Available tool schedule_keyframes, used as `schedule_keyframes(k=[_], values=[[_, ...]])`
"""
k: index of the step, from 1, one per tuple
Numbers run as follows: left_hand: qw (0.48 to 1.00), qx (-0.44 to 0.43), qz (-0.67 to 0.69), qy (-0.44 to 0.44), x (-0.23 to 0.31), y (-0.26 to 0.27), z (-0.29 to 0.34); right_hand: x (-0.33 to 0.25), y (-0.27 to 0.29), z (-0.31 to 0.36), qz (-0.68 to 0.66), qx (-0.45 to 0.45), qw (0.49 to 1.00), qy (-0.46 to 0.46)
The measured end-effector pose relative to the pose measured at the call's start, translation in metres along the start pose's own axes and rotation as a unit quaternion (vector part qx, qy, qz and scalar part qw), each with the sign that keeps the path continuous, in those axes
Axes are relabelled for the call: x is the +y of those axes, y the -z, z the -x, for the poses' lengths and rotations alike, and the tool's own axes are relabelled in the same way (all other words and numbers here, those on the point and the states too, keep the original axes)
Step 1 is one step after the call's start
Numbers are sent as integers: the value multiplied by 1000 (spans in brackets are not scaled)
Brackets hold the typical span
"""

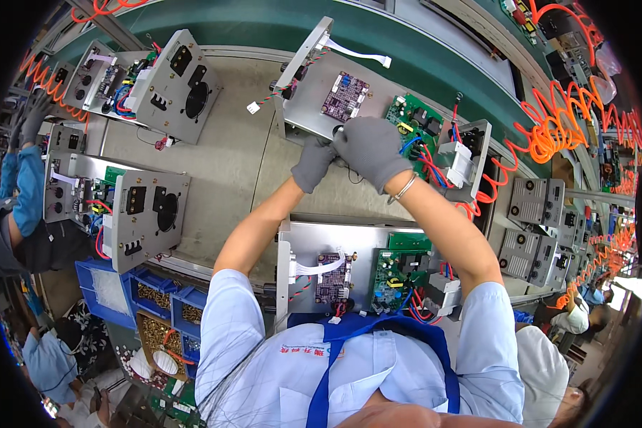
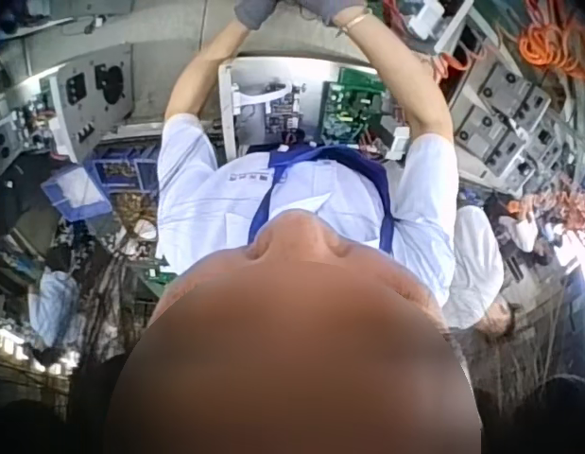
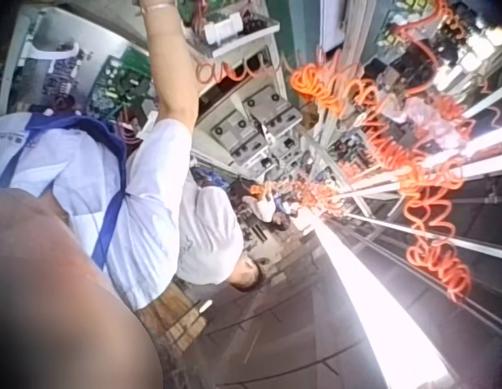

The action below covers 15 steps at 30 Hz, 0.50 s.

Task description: The person assembles electronic components into metal chassis units on a factory assembly line. They use a pneumatic screwdriver to secure circuit boards and other parts inside the chassis, handling multiple units sequentially.

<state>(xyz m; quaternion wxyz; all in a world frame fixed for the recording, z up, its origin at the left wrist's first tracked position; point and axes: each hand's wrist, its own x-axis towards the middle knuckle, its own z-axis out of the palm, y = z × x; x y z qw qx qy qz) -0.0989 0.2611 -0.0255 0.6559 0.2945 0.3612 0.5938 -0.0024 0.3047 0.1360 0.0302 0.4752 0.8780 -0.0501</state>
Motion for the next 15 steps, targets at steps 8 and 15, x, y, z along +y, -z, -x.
schedule_keyframes(k=[8,15], values=[[991,0,-96,-94,3,-3,1,4,-5,-7,-29,-2,999,-40],[874,-223,-432,-13,10,-11,18,19,30,-5,-96,-57,993,37]])
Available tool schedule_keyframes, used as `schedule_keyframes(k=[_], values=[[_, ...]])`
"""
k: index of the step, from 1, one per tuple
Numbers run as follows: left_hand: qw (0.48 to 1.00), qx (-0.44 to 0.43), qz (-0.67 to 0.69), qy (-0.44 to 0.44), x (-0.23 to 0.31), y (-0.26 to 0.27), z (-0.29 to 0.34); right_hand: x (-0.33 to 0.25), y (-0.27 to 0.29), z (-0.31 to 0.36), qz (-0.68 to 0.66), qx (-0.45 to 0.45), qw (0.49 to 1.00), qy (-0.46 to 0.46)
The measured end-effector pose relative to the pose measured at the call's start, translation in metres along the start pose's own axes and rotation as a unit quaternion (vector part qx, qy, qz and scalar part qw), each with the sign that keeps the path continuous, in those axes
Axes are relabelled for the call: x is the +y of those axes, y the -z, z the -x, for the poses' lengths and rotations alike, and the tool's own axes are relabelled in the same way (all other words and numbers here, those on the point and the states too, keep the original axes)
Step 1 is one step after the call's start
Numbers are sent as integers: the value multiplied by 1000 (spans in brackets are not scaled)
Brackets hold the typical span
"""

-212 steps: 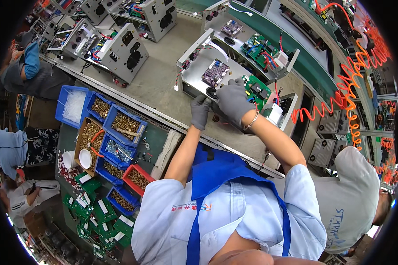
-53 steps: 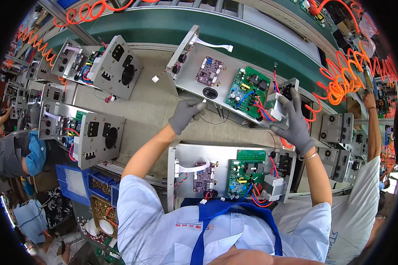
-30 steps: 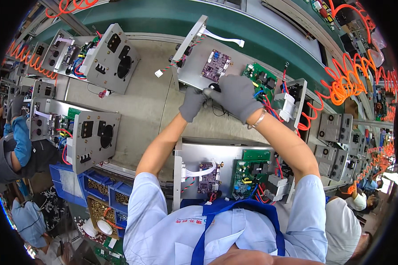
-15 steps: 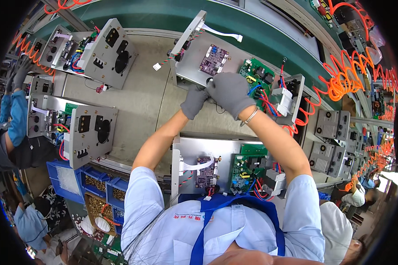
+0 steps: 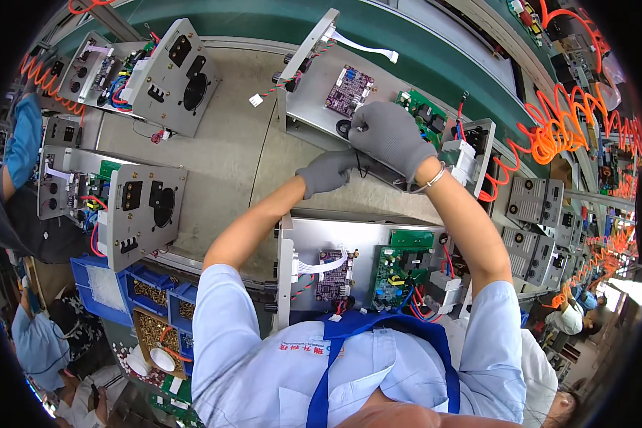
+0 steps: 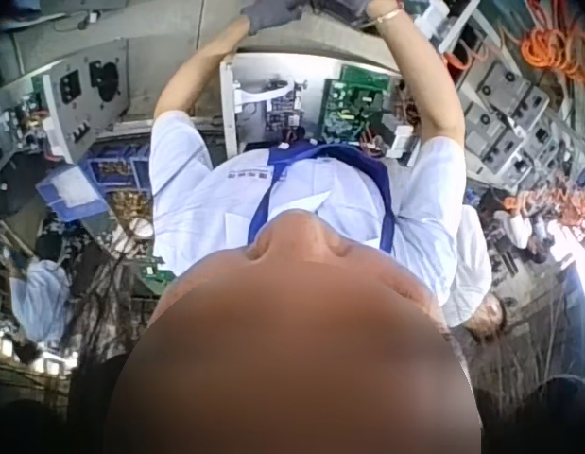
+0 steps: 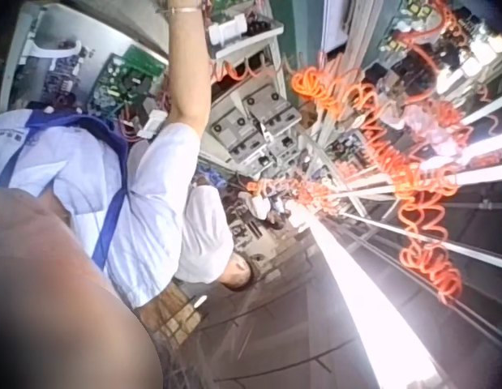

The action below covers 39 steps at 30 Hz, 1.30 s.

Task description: The person assembles electronic components into metal chassis units on a factory assembly line. They use a pneumatic screwdriver to secure circuit boards and other parts inside the chassis, handling multiple units sequentially.

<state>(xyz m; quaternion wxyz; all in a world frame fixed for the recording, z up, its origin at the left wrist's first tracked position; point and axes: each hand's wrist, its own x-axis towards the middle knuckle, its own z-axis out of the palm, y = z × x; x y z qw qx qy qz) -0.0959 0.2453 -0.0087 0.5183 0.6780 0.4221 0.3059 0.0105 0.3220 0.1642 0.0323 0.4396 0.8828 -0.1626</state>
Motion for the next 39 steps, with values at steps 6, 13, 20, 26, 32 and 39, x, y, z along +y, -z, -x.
schedule_keyframes(k=[6,13,20,26,32,39], values=[[906,-41,-414,-80,18,2,-16,8,10,9,-29,-34,999,19],[903,-94,-415,48,16,27,-20,23,15,16,-84,-21,996,29],[886,-55,-458,-41,-1,27,4,27,29,16,-129,-10,992,7],[994,38,-91,51,-9,20,-5,17,29,20,-204,-45,973,97],[849,-60,-498,-164,-18,15,48,45,45,11,-277,91,956,-6],[867,-157,-434,-189,28,19,19,72,38,25,-67,231,971,1]])
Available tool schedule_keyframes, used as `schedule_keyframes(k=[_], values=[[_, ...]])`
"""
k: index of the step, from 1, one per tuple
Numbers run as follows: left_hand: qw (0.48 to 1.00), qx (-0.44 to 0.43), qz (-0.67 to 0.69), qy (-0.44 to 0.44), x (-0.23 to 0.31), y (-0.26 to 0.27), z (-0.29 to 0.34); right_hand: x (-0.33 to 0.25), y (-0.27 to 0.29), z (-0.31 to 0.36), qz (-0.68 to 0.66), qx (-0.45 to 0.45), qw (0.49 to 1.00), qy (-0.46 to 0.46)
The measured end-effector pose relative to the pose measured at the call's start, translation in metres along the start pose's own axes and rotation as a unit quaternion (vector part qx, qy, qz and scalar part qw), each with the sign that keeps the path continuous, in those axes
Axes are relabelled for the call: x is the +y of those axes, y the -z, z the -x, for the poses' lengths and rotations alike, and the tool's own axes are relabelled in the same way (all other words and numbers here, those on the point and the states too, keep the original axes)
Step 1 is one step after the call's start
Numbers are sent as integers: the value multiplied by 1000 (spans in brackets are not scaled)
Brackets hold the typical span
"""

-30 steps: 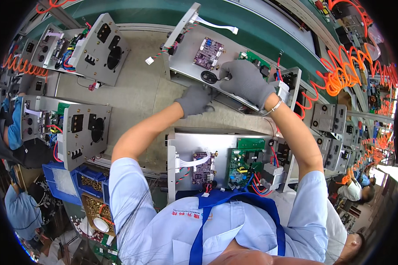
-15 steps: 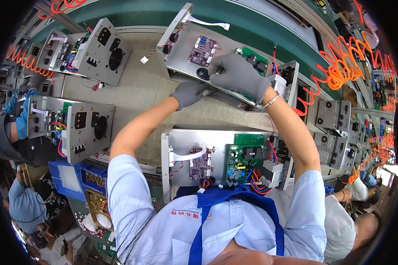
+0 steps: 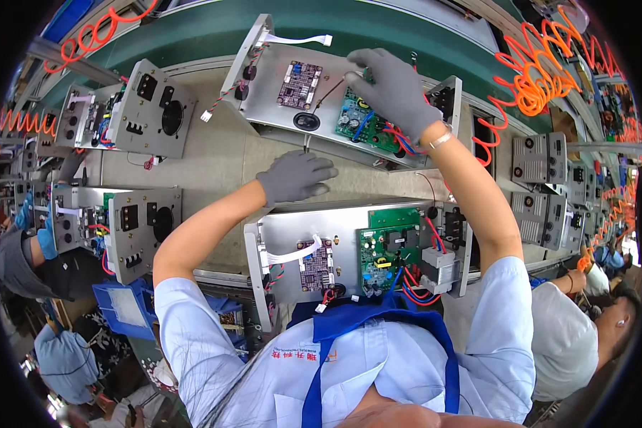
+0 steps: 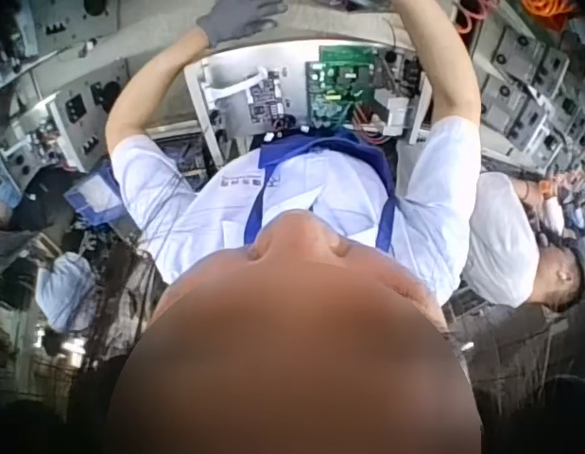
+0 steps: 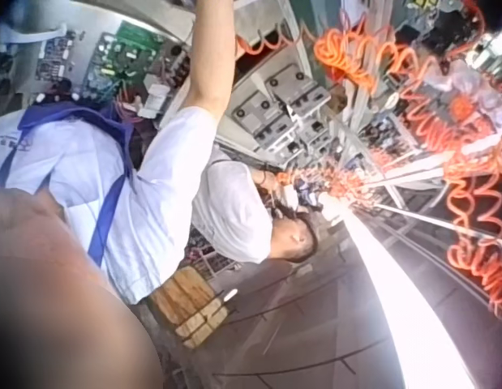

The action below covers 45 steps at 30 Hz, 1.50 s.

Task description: The person assembles electronic components into metal chassis units on a factory assembly line. They use a pneumatic screwdriver to secure circuit boards and other parts inside the chassis, handling multiple units sequentially.

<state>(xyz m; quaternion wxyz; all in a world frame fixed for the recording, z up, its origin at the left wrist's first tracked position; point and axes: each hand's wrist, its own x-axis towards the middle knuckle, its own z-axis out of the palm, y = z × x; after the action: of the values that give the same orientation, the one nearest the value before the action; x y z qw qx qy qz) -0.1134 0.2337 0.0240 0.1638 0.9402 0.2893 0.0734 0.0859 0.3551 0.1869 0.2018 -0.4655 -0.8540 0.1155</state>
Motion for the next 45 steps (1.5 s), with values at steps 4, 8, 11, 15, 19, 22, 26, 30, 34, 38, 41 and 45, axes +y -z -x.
schedule_keyframes(k=[4,8,11,15,19,22,26,30,34,38,41,45], values=[[856,-82,473,190,8,-9,-58,-1,39,29,90,51,993,63],[653,-56,699,288,27,-57,-113,20,58,62,182,58,980,62],[535,12,778,329,50,-76,-148,39,49,81,194,50,980,-1],[748,-88,592,286,37,-70,-140,40,47,78,212,21,977,5],[739,-141,592,287,12,-20,-72,43,48,80,209,22,978,-1],[721,-22,659,214,-11,-16,-44,44,48,83,211,19,977,-8],[580,81,782,214,-4,-18,-40,44,49,80,212,17,977,0],[659,-43,742,114,4,-19,-26,43,50,81,205,7,979,2],[777,-175,569,206,-18,-15,57,45,50,79,205,2,979,3],[778,10,544,315,-21,52,107,42,47,83,211,20,977,9],[792,89,449,404,6,106,76,34,48,83,252,65,964,55],[760,280,462,362,3,89,67,-15,43,81,199,53,965,163]])
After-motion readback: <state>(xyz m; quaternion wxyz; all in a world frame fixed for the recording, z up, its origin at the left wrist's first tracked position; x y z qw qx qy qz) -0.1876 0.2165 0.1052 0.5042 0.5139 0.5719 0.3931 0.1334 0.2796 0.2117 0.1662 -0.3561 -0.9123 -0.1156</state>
